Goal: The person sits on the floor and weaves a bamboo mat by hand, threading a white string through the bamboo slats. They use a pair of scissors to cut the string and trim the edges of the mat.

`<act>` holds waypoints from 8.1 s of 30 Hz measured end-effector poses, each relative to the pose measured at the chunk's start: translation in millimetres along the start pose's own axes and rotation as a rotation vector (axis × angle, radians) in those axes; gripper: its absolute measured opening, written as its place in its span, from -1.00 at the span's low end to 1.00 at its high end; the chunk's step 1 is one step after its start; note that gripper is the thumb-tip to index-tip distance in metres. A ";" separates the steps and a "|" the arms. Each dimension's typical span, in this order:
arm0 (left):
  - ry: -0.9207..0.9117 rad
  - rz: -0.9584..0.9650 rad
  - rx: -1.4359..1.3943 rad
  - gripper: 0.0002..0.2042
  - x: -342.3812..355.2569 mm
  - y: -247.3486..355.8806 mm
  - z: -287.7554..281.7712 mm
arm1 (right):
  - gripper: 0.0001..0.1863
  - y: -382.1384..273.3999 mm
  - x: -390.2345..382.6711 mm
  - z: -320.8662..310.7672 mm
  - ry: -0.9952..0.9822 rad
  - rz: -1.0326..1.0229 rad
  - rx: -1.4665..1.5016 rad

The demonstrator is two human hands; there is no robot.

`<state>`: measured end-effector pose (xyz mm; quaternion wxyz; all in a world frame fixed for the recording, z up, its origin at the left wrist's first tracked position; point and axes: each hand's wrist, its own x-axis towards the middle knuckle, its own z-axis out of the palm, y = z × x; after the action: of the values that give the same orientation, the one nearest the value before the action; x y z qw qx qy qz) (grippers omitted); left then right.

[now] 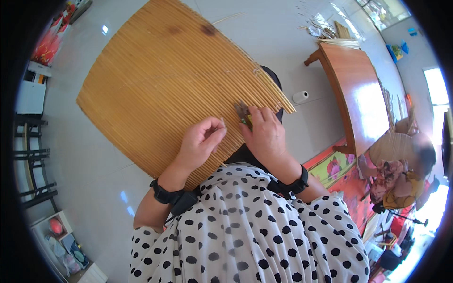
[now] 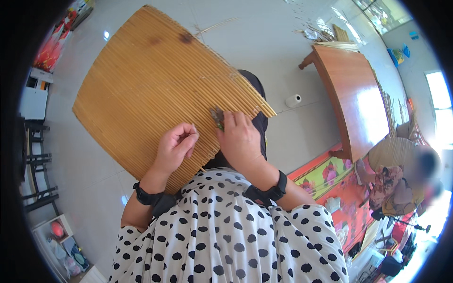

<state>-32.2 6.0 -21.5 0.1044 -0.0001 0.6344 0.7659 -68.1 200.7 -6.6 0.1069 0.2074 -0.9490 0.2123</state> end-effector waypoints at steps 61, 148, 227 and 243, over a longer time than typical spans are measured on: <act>0.024 0.154 0.115 -0.92 -7.4 12.4 2.9 | -0.79 -16.4 -10.1 -4.5 -0.357 0.393 0.978; 0.050 0.072 -0.130 -0.97 -14.4 1.3 -4.5 | -0.55 145.0 -47.2 0.2 0.459 0.732 0.925; -0.092 0.013 -0.194 -0.91 -31.4 14.3 -20.8 | -0.90 8.7 29.8 -20.0 0.469 -0.216 0.200; -0.102 -0.015 -0.243 -0.92 -30.1 18.8 -16.6 | -0.78 -33.3 8.8 -28.4 -0.201 -0.072 0.908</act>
<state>-7.9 -18.2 -2.4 0.1412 0.0214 0.5309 0.8353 -58.1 182.9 33.1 -0.0799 0.2857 -0.7577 0.5813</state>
